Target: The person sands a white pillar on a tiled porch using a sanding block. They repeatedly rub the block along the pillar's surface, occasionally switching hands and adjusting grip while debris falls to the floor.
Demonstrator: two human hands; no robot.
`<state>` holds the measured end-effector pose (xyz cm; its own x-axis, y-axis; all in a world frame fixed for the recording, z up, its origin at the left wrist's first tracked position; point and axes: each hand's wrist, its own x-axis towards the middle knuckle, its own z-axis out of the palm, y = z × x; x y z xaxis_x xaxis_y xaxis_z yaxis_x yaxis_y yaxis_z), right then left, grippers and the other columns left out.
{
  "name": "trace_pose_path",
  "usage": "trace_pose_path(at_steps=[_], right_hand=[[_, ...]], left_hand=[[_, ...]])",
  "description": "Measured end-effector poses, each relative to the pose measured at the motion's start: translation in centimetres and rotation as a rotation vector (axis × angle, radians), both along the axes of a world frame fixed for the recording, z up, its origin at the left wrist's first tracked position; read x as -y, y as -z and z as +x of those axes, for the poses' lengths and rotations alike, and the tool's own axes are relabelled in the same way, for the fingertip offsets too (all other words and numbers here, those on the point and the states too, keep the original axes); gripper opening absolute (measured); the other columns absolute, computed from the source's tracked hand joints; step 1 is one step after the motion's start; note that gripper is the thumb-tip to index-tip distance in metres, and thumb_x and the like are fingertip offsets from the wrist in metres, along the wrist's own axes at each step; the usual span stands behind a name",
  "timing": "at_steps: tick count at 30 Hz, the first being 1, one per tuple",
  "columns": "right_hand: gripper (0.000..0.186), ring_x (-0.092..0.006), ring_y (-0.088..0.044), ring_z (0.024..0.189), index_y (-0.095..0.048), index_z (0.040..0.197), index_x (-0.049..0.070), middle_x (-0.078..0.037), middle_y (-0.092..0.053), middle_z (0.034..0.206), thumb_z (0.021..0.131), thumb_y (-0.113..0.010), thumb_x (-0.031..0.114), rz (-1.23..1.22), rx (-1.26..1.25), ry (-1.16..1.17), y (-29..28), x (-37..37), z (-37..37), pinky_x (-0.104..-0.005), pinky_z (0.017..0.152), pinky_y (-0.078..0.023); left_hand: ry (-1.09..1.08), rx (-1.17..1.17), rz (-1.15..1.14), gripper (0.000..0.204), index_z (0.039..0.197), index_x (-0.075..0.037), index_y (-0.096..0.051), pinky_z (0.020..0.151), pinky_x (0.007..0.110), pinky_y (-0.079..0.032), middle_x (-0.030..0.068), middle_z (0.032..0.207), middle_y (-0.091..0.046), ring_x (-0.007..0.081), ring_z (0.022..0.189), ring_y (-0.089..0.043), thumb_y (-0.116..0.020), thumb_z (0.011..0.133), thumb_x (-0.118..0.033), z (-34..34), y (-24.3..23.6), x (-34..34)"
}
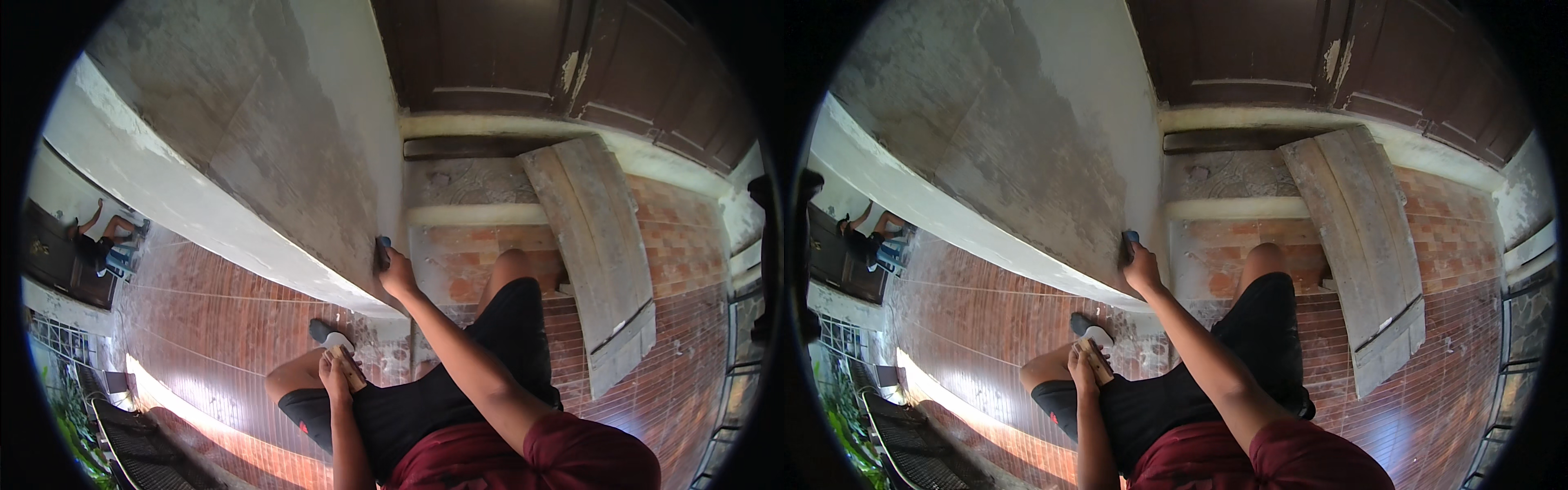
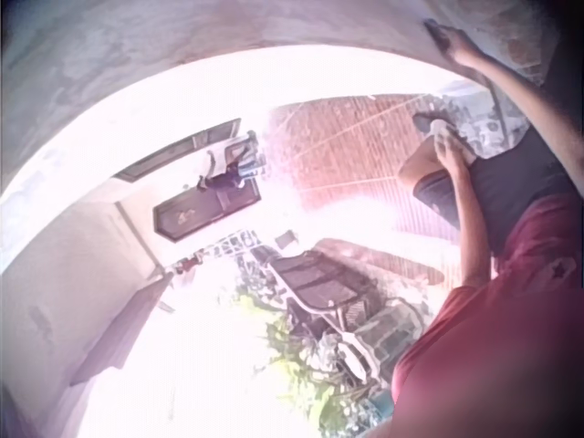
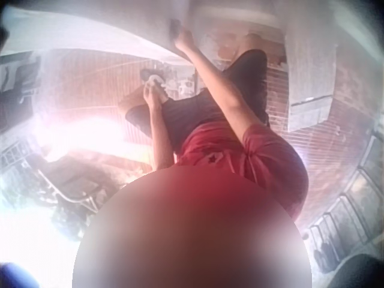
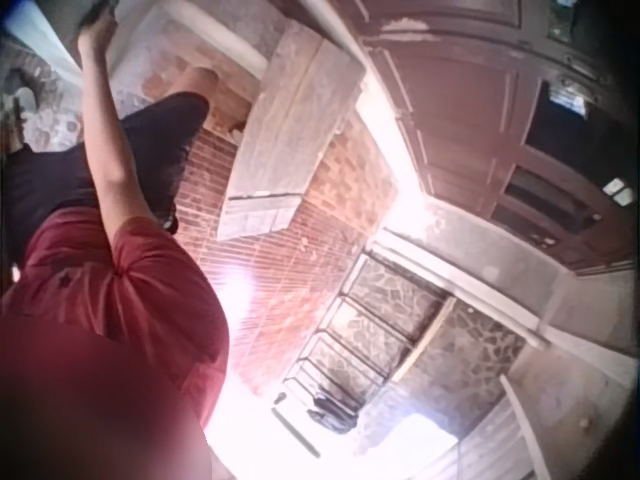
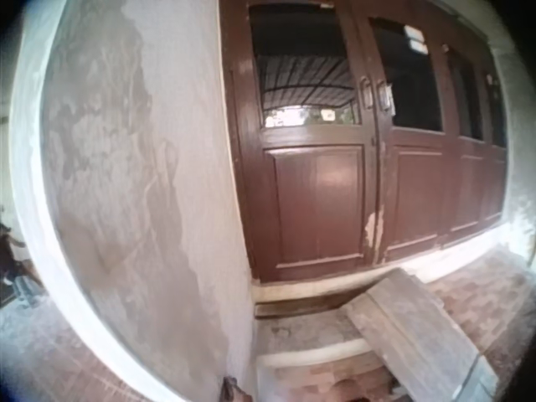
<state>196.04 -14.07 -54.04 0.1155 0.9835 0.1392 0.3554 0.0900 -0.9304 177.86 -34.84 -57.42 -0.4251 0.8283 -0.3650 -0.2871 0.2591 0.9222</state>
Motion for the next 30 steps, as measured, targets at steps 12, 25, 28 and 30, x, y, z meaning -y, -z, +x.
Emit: trace_pose_path(at_steps=[12,25,28,30], right_hand=[[0.043,-0.0435,-0.061,0.093,-0.056,0.119,-0.001,-0.029,-0.063,0.097,0.077,-0.052,-0.002,-0.041,-0.042,-0.032,-1.9,-0.6,0.4,-0.0450,0.077,-0.050],[0.051,-0.0432,-0.063,0.087,-0.053,0.125,0.000,-0.029,-0.064,0.090,0.074,-0.054,0.000,-0.078,-0.025,-0.027,0.6,0.4,0.1,-0.0479,0.078,-0.052],[0.049,-0.0429,-0.062,0.091,-0.054,0.124,0.001,-0.029,-0.064,0.093,0.075,-0.054,0.001,-0.139,0.002,-0.042,0.7,1.0,0.3,-0.0467,0.078,-0.051],[0.044,-0.0428,-0.061,0.095,-0.056,0.121,0.000,-0.029,-0.063,0.097,0.077,-0.054,0.002,-0.210,0.011,-0.040,0.9,1.3,0.4,-0.0452,0.079,-0.051]], left_hand=[[-0.042,-0.041,-0.044,0.019,0.106,0.003,-0.049,0.058,0.035,-0.058,0.0159,0.088,-0.064,0.0247,0.067,-0.066,-0.046,0.088,-0.003,0.0,0.7,-0.1],[-0.032,-0.117,0.019,0.020,0.107,0.001,-0.046,0.051,0.034,-0.056,0.0165,0.084,-0.064,0.0243,0.057,-0.065,-0.048,0.087,-0.003,0.3,0.3,-0.2],[-0.027,-0.135,-0.047,0.019,0.107,0.001,-0.047,0.051,0.034,-0.056,0.0161,0.085,-0.064,0.0239,0.058,-0.065,-0.048,0.088,-0.004,0.4,0.2,-0.1],[-0.022,-0.142,0.000,0.019,0.106,0.001,-0.049,0.053,0.034,-0.056,0.0162,0.085,-0.065,0.0237,0.058,-0.065,-0.049,0.088,-0.006,0.4,0.2,-0.1]])
